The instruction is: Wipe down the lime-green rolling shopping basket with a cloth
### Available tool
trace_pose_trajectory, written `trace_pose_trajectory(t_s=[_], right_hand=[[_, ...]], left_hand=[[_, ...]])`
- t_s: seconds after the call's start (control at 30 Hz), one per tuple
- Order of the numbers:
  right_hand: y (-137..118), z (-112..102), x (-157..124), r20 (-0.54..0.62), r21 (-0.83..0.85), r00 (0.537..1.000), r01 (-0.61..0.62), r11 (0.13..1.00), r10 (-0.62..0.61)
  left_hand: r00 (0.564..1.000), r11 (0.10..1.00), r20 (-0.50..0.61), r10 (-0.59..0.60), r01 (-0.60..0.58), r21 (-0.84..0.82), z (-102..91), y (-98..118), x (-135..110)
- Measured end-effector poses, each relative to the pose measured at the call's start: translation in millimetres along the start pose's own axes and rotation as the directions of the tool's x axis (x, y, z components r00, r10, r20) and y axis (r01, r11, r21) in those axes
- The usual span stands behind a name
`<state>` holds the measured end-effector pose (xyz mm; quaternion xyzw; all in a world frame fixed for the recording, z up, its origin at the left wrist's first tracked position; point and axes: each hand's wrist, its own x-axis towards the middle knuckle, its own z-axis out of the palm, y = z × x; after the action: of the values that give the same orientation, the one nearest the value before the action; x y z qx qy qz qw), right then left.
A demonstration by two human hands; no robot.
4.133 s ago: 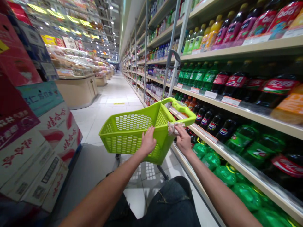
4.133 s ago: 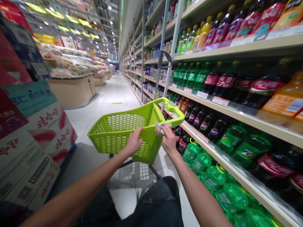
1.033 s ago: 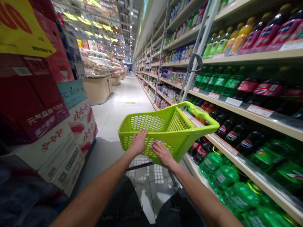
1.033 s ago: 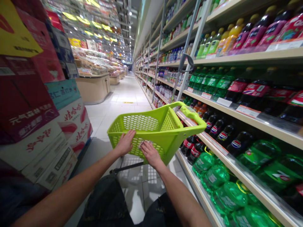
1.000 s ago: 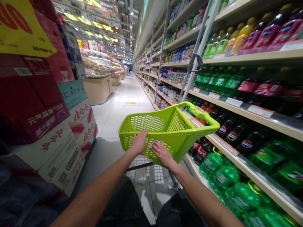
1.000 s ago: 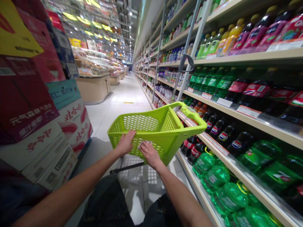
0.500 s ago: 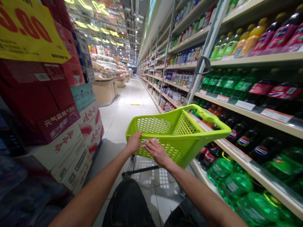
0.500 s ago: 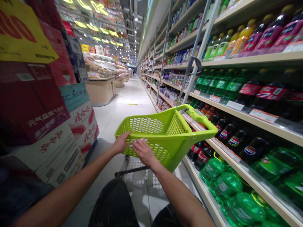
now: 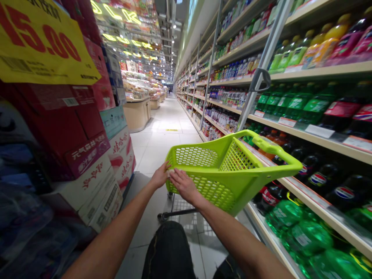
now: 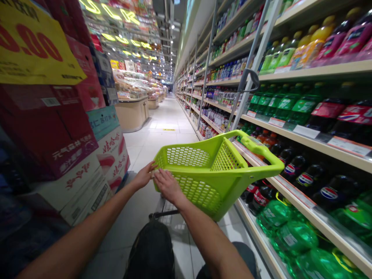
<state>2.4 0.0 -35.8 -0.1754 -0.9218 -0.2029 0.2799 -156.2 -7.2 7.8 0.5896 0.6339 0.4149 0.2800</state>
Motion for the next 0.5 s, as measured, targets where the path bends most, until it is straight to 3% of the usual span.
trace_pose_trajectory(t_s=[0.1, 0.17, 0.23, 0.3, 0.37, 0.43, 0.5], right_hand=[[-5, 14, 2, 0.076, 0.011, 0.997, 0.006, 1.000, -0.007], [-13, 25, -9, 0.145, 0.025, 0.989, 0.017, 1.000, -0.021], [-17, 27, -14, 0.142, 0.035, 0.990, 0.018, 0.999, -0.023], [-14, 17, -4, 0.074, 0.030, 0.997, -0.029, 0.999, 0.027], [-4, 0, 19, 0.043, -0.001, 0.985, -0.169, 0.986, 0.168], [8, -18, 42, 0.104, -0.054, 0.941, -0.317, 0.947, 0.321], [19, -35, 49, 0.182, -0.091, 0.907, -0.370, 0.925, 0.381]], left_hand=[[0.998, 0.998, 0.025, -0.052, 0.053, -0.036, -4.4, -1, 0], [0.999, 0.999, 0.033, -0.033, 0.033, 0.003, -6.2, -2, -3], [1.000, 0.999, 0.029, 0.006, -0.007, 0.035, -7.2, -2, -4], [1.000, 0.998, 0.010, 0.017, -0.018, 0.057, -7.4, -1, -3], [1.000, 0.993, -0.007, -0.001, 0.001, 0.115, -6.4, 2, -1], [1.000, 0.970, 0.013, -0.026, 0.022, 0.244, -4.0, 8, -1], [0.997, 0.901, 0.064, -0.037, 0.005, 0.433, -0.5, 13, -5]])
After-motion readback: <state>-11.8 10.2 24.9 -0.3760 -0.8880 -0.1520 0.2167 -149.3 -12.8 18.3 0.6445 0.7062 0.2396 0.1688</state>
